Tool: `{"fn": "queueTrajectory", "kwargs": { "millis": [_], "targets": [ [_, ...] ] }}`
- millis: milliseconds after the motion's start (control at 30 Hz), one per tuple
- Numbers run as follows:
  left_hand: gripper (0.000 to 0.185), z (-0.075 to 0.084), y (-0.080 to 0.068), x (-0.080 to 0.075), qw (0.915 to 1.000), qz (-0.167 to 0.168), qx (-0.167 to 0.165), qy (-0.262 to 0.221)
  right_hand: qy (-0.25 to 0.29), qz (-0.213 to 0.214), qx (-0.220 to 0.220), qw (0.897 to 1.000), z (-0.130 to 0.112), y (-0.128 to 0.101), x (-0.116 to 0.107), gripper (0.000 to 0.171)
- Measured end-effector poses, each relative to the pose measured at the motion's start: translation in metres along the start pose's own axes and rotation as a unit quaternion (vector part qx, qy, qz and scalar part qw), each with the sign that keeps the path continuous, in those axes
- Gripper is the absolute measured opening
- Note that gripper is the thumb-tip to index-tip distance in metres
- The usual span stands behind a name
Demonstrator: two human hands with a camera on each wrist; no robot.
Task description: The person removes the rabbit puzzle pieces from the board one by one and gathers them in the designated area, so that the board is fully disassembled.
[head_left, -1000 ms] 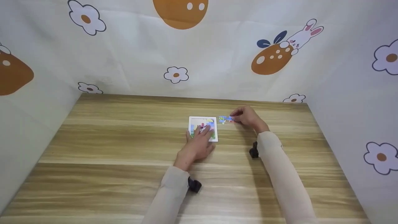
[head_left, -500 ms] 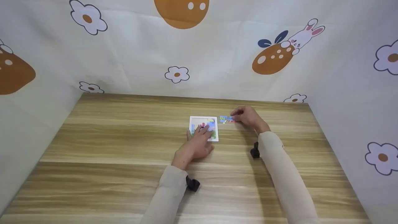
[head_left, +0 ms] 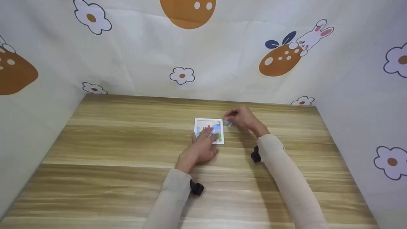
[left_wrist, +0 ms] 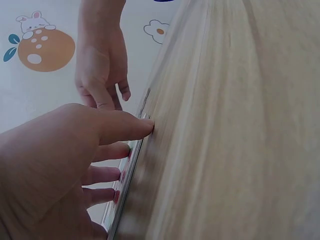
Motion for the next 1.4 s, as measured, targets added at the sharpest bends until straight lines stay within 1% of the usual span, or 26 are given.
{"fn": "queueTrajectory", "kwargs": {
  "millis": [100,267,333,467,567,800,1067,1267,1400],
  "targets": [
    [0.063,0.0,-0.001,-0.001,1.0,0.002,0.004,-0.002,-0.003,-0.014,-0.019,1.0,-0.006,0.003,0.007,0.015],
    [0.061,0.0,-0.001,-0.002,0.9998,0.014,0.017,0.0,-0.021,-0.033,-0.075,0.996,-0.015,0.007,0.019,0.015],
    [0.061,0.0,-0.001,-0.002,0.9996,0.018,0.023,0.0,-0.025,-0.034,-0.083,0.996,-0.016,0.009,0.022,0.015],
    [0.061,-0.002,-0.002,-0.003,0.9996,0.018,0.019,-0.005,-0.029,-0.039,-0.085,0.995,-0.018,0.011,0.028,0.016],
    [0.061,-0.004,-0.002,-0.004,0.9998,0.014,0.013,-0.009,-0.036,-0.048,-0.097,0.993,-0.021,0.014,0.033,0.016],
    [0.061,-0.004,-0.002,-0.005,0.9997,0.012,0.012,-0.015,-0.063,-0.061,-0.117,0.989,-0.026,0.018,0.038,0.013],
    [0.06,-0.004,-0.002,-0.004,0.9998,0.01,0.013,-0.011,-0.056,-0.069,-0.125,0.988,-0.024,0.019,0.039,0.012],
    [0.059,-0.003,-0.002,-0.003,0.9998,0.014,0.017,0.003,-0.071,-0.068,-0.118,0.988,-0.023,0.018,0.041,0.01],
    [0.058,-0.003,-0.002,-0.004,0.9998,0.014,0.017,0.003,-0.073,-0.066,-0.108,0.989,-0.023,0.017,0.041,0.01]
  ]
}}
Point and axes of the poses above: each hand's wrist, its own y-axis towards the middle knuckle, its own x-axis out of the palm, z = x × y, the point moved 4 cm from there along y, towards the middle knuckle, and after that the axes turned 12 degrees about -x, right-handed, at the moved point
